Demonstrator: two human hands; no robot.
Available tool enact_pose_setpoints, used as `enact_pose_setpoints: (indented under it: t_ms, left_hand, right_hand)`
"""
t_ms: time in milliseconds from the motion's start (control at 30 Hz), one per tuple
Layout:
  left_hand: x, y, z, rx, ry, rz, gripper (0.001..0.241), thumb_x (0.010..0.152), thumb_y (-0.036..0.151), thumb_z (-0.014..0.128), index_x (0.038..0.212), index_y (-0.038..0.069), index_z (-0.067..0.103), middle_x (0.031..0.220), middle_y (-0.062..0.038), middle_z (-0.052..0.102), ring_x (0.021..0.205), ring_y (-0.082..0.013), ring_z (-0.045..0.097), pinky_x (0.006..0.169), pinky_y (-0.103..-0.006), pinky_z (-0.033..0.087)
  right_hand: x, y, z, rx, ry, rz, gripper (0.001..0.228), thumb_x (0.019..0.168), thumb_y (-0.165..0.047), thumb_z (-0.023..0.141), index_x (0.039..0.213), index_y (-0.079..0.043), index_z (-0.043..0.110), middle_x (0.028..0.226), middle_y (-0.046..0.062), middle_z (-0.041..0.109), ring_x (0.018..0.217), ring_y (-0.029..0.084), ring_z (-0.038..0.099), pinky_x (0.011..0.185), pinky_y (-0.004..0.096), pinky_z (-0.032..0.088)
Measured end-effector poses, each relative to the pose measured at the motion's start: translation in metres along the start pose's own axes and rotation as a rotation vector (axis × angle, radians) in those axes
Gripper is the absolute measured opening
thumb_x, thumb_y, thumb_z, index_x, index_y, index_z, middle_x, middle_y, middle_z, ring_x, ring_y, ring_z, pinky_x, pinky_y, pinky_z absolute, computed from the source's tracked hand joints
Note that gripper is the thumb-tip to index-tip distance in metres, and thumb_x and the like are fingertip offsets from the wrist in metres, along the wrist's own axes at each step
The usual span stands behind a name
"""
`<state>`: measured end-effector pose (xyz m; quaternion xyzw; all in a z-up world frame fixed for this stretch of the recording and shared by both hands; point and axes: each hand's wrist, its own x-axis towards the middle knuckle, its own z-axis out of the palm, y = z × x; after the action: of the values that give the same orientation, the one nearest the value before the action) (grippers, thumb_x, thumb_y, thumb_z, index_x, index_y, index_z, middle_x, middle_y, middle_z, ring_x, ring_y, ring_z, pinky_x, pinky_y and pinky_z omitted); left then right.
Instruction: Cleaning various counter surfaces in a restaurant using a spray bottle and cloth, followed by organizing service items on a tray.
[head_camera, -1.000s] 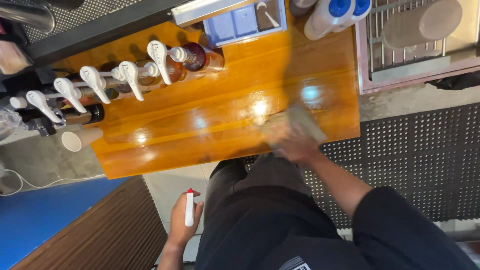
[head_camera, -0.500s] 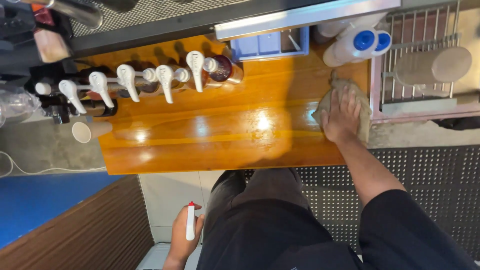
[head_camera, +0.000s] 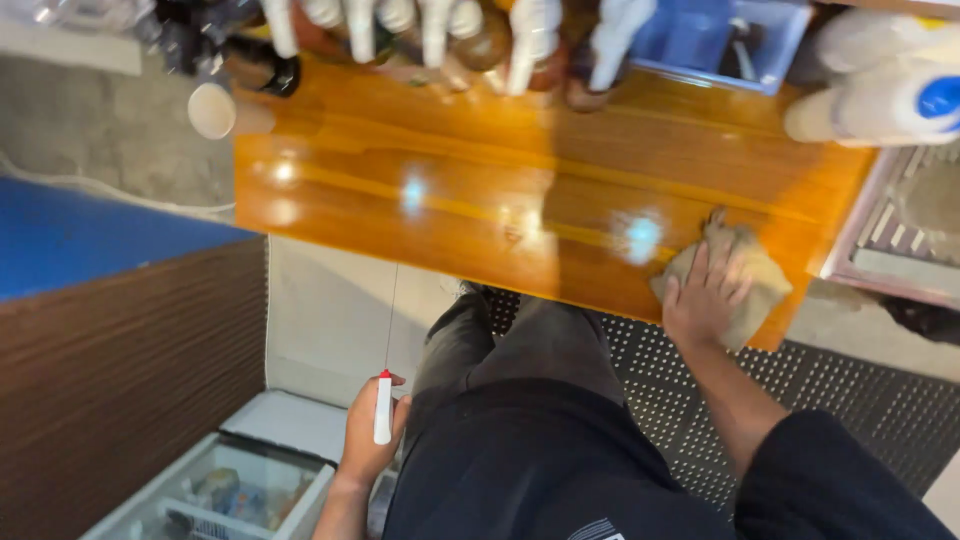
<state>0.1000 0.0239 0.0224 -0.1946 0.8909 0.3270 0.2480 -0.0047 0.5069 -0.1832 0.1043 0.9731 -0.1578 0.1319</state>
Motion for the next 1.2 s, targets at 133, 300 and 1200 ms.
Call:
enact_pose_setpoints:
  t_ms: [133,300,1200]
  left_hand:
    - [-0.023,-0.048,-0.001,-0.045,0.093,0.093,0.024,0.097,0.034,0.059,0.111,0.015,0.066,0.081,-0.002,0.066,0.068,-0.0192,0.063,0.074,-0.0338,0.05]
    - [-0.048,-0.104,-0.008,-0.127,0.138,0.039,0.022,0.095,0.027,0.062,0.113,0.015,0.065,0.094,-0.002,0.07,0.088,-0.0231,0.069,0.083,-0.0364,0.05]
    - [-0.016,-0.398,-0.221,-0.505,0.669,-0.037,0.015,0.089,0.023,0.069,0.103,0.02,0.071,0.056,0.005,0.053,0.048,-0.0093,0.053,0.06,-0.0242,0.048]
  right_hand:
    - [-0.024,-0.044,0.035,-0.08,-0.043,-0.084,0.073,0.102,-0.038,0.037,0.165,-0.004,0.027,0.172,0.025,0.01,0.149,0.059,0.021,0.119,0.073,0.001]
    - [-0.019,-0.117,0.087,-0.062,0.054,-0.408,0.077,0.092,-0.027,0.056,0.164,-0.012,0.03,0.171,0.018,0.023,0.156,0.048,0.019,0.113,0.079,0.015]
    - [0.014,-0.604,0.291,0.082,-0.18,-0.86,0.085,0.072,-0.002,0.061,0.152,0.002,0.034,0.157,0.032,0.032,0.15,0.047,0.025,0.129,0.048,0.01]
